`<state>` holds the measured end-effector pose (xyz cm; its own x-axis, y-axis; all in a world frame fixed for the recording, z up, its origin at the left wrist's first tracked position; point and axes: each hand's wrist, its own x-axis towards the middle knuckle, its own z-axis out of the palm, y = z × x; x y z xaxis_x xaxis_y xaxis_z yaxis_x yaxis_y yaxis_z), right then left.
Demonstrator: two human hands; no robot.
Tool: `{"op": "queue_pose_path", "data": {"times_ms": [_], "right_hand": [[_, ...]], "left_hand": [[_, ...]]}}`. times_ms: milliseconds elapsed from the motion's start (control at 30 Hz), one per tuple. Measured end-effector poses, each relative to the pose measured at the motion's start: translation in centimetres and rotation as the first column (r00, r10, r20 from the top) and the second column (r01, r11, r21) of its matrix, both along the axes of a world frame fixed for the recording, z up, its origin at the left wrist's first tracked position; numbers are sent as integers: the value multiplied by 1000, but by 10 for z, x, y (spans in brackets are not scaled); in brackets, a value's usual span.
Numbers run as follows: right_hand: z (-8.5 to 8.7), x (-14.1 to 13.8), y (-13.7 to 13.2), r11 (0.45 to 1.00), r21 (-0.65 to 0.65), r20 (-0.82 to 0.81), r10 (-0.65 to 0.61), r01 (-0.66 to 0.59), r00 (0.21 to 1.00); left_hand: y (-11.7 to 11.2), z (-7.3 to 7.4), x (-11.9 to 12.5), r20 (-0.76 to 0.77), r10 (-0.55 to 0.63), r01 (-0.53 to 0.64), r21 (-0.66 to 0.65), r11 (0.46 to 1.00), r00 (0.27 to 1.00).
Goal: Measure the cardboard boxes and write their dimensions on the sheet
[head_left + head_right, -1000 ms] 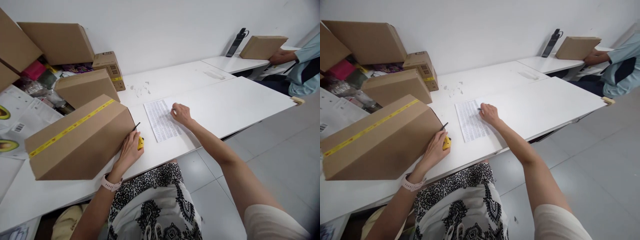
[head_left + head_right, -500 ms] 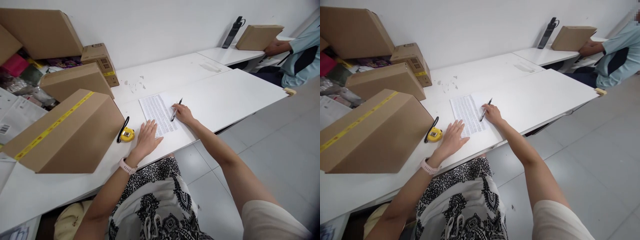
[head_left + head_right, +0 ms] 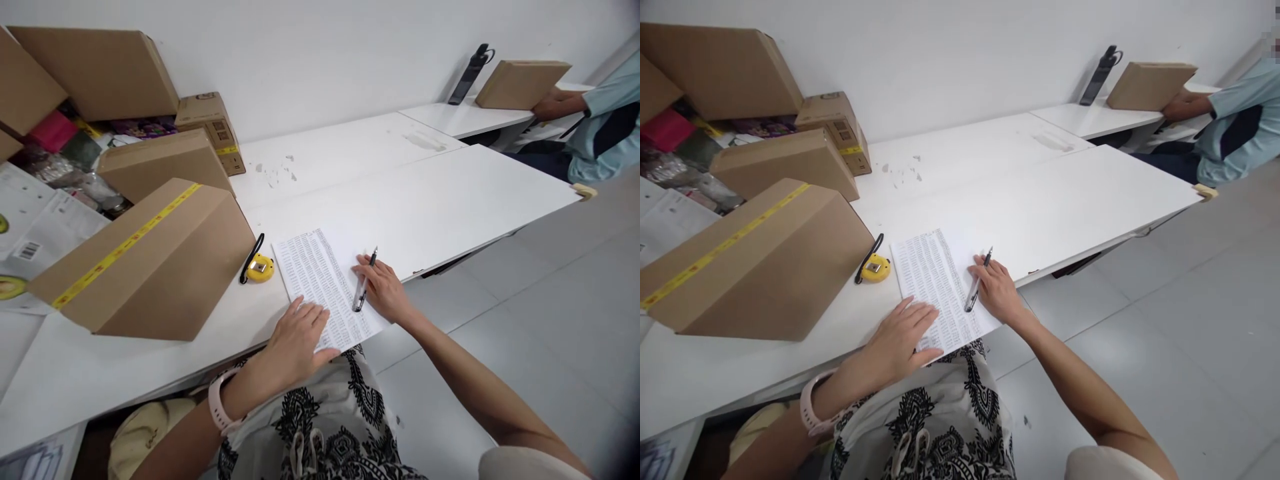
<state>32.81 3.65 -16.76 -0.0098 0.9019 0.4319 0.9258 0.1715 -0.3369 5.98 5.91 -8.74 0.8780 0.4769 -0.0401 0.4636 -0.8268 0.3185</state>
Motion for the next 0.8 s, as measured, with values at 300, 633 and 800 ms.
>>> {"op": "queue_pose_path", "data": {"times_ms": [300, 633, 800], "right_hand": [[27, -6, -8, 982, 93, -383, -116, 163, 916], [65, -12, 148, 986, -108, -942, -60, -127, 329], [31, -18, 180, 986, -161, -928, -138, -38, 347]], "left_hand": [[111, -14, 86, -78, 294, -297, -37, 954, 953], [126, -37, 77, 77, 245, -251, 77, 965, 966], [133, -41, 78, 154, 219, -234, 88, 968, 963]]}}
